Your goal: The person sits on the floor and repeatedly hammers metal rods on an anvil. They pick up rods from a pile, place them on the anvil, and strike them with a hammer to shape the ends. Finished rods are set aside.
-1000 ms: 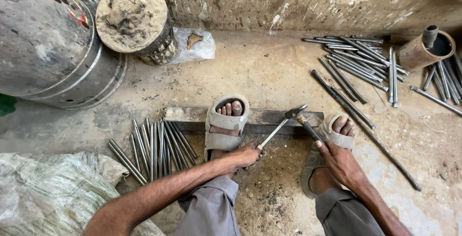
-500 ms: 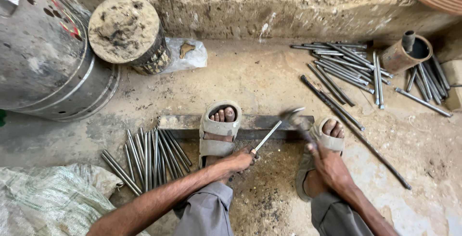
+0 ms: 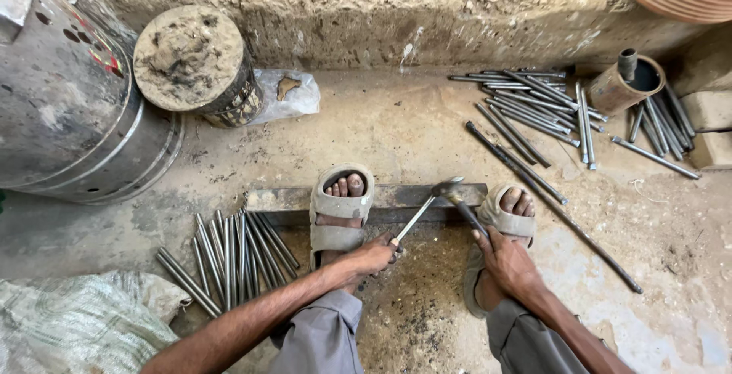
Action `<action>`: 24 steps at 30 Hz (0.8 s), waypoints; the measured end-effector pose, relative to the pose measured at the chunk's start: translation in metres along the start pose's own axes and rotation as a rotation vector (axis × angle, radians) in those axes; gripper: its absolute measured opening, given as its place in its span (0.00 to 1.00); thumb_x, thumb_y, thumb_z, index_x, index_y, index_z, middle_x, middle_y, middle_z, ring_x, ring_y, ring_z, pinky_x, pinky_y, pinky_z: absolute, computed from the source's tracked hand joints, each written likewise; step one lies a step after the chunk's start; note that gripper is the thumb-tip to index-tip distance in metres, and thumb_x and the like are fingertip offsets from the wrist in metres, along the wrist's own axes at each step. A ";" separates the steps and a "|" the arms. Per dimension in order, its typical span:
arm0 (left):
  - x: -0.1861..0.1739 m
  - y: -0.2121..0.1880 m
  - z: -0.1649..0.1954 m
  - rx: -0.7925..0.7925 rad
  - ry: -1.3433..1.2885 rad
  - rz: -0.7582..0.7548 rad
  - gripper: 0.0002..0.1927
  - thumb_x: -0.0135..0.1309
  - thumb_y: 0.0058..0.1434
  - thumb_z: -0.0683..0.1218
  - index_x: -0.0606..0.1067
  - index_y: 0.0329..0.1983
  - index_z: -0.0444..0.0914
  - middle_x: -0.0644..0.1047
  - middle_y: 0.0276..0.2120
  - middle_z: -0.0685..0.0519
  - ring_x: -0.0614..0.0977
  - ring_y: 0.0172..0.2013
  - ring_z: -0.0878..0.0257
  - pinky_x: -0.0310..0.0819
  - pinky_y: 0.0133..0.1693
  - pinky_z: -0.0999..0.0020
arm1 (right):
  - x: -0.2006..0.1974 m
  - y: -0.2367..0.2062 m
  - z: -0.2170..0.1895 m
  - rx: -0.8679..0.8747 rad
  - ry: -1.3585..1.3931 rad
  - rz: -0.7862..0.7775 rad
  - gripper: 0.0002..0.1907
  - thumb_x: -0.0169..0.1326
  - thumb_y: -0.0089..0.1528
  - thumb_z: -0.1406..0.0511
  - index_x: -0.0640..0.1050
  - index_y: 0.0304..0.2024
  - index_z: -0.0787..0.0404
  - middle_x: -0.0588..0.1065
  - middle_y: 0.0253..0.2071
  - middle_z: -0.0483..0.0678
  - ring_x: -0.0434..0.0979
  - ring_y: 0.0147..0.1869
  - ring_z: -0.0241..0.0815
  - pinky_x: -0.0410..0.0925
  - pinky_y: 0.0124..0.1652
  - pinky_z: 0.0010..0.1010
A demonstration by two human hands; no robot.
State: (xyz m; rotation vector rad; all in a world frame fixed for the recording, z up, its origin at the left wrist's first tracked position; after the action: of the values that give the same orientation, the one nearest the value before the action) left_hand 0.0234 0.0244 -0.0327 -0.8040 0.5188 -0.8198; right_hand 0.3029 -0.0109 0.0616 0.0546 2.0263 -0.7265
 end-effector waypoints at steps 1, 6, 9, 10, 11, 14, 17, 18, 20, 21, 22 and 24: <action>-0.001 0.001 0.004 0.038 0.042 0.028 0.29 0.35 0.76 0.56 0.53 0.77 0.43 0.71 0.44 0.53 0.69 0.33 0.63 0.69 0.33 0.65 | 0.003 0.004 -0.002 -0.073 -0.157 -0.032 0.28 0.35 0.72 0.47 0.68 0.63 0.58 0.71 0.19 0.53 0.71 0.20 0.48 0.69 0.23 0.47; 0.001 0.019 0.003 0.120 0.122 0.051 0.24 0.38 0.76 0.56 0.60 0.69 0.40 0.70 0.39 0.56 0.73 0.32 0.63 0.68 0.32 0.63 | -0.035 -0.011 0.009 -0.221 0.111 0.184 0.27 0.37 0.71 0.50 0.73 0.57 0.63 0.76 0.23 0.59 0.78 0.25 0.60 0.70 0.29 0.53; 0.004 0.027 -0.003 0.131 0.058 0.034 0.19 0.39 0.75 0.56 0.65 0.60 0.39 0.70 0.33 0.56 0.72 0.30 0.62 0.67 0.31 0.61 | -0.023 -0.017 0.021 0.041 0.221 0.096 0.27 0.32 0.73 0.50 0.73 0.57 0.62 0.77 0.25 0.64 0.78 0.27 0.66 0.70 0.28 0.59; 0.005 0.027 -0.005 0.134 0.042 0.035 0.18 0.39 0.74 0.56 0.67 0.57 0.39 0.70 0.31 0.56 0.72 0.29 0.62 0.67 0.31 0.61 | -0.016 -0.018 0.022 0.119 0.240 0.066 0.27 0.30 0.73 0.51 0.73 0.58 0.61 0.77 0.27 0.66 0.78 0.28 0.70 0.69 0.28 0.63; 0.005 0.026 -0.004 0.147 0.023 0.037 0.18 0.39 0.74 0.56 0.69 0.53 0.39 0.70 0.30 0.57 0.72 0.29 0.62 0.66 0.30 0.60 | -0.015 -0.017 0.008 -0.006 0.137 0.066 0.27 0.33 0.73 0.50 0.72 0.58 0.63 0.77 0.28 0.67 0.78 0.30 0.70 0.70 0.30 0.62; 0.008 0.026 -0.004 0.140 -0.004 0.005 0.18 0.40 0.73 0.56 0.73 0.44 0.38 0.71 0.24 0.57 0.71 0.27 0.62 0.65 0.30 0.59 | -0.009 -0.016 -0.005 -0.149 -0.080 0.018 0.27 0.39 0.70 0.49 0.70 0.59 0.63 0.77 0.31 0.69 0.79 0.34 0.70 0.72 0.36 0.59; 0.003 0.027 -0.005 0.130 -0.010 0.021 0.21 0.39 0.73 0.57 0.74 0.41 0.38 0.69 0.27 0.56 0.68 0.31 0.61 0.64 0.35 0.56 | -0.005 -0.013 0.019 0.001 -0.064 -0.088 0.27 0.37 0.70 0.48 0.70 0.61 0.59 0.78 0.35 0.70 0.81 0.38 0.70 0.72 0.41 0.58; 0.000 0.025 -0.004 0.134 -0.004 0.030 0.22 0.38 0.74 0.58 0.74 0.41 0.37 0.67 0.29 0.56 0.66 0.33 0.61 0.63 0.36 0.54 | -0.005 -0.014 0.023 -0.007 0.012 -0.062 0.27 0.37 0.70 0.48 0.72 0.59 0.60 0.78 0.35 0.71 0.79 0.40 0.72 0.71 0.43 0.58; 0.002 0.026 -0.012 0.066 -0.082 -0.024 0.26 0.36 0.76 0.61 0.71 0.46 0.33 0.68 0.33 0.54 0.70 0.36 0.62 0.68 0.42 0.53 | -0.007 -0.013 0.029 -0.038 0.092 0.006 0.28 0.38 0.70 0.48 0.74 0.57 0.61 0.78 0.37 0.72 0.78 0.44 0.73 0.70 0.46 0.57; 0.005 0.025 -0.016 0.025 -0.131 -0.051 0.28 0.35 0.76 0.62 0.69 0.48 0.31 0.69 0.34 0.53 0.72 0.38 0.62 0.70 0.45 0.52 | -0.006 -0.013 0.031 -0.054 0.104 0.027 0.28 0.38 0.70 0.48 0.74 0.57 0.62 0.78 0.39 0.72 0.78 0.45 0.73 0.70 0.47 0.56; 0.002 0.023 -0.017 0.027 -0.152 -0.030 0.28 0.35 0.77 0.63 0.66 0.55 0.33 0.69 0.37 0.54 0.71 0.40 0.65 0.68 0.47 0.52 | -0.005 -0.012 0.031 -0.073 0.128 0.063 0.28 0.38 0.70 0.48 0.75 0.56 0.62 0.78 0.41 0.71 0.78 0.47 0.73 0.70 0.47 0.56; 0.000 0.019 -0.016 0.034 -0.193 0.006 0.33 0.34 0.78 0.66 0.59 0.70 0.36 0.69 0.42 0.56 0.70 0.43 0.70 0.62 0.51 0.53 | 0.001 -0.008 0.036 -0.052 0.095 0.052 0.29 0.38 0.70 0.47 0.76 0.55 0.62 0.78 0.41 0.71 0.78 0.47 0.72 0.69 0.47 0.56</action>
State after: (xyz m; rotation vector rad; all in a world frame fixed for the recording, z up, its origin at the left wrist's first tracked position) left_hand 0.0209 0.0257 -0.0577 -0.8399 0.3350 -0.7348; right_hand 0.3275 -0.0360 0.0516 0.1129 2.1257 -0.6495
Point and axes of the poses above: each hand's wrist, its own y-axis towards the middle knuckle, its own x-axis out of the palm, z = x × y, the point moved 8 cm from there along y, towards the middle knuckle
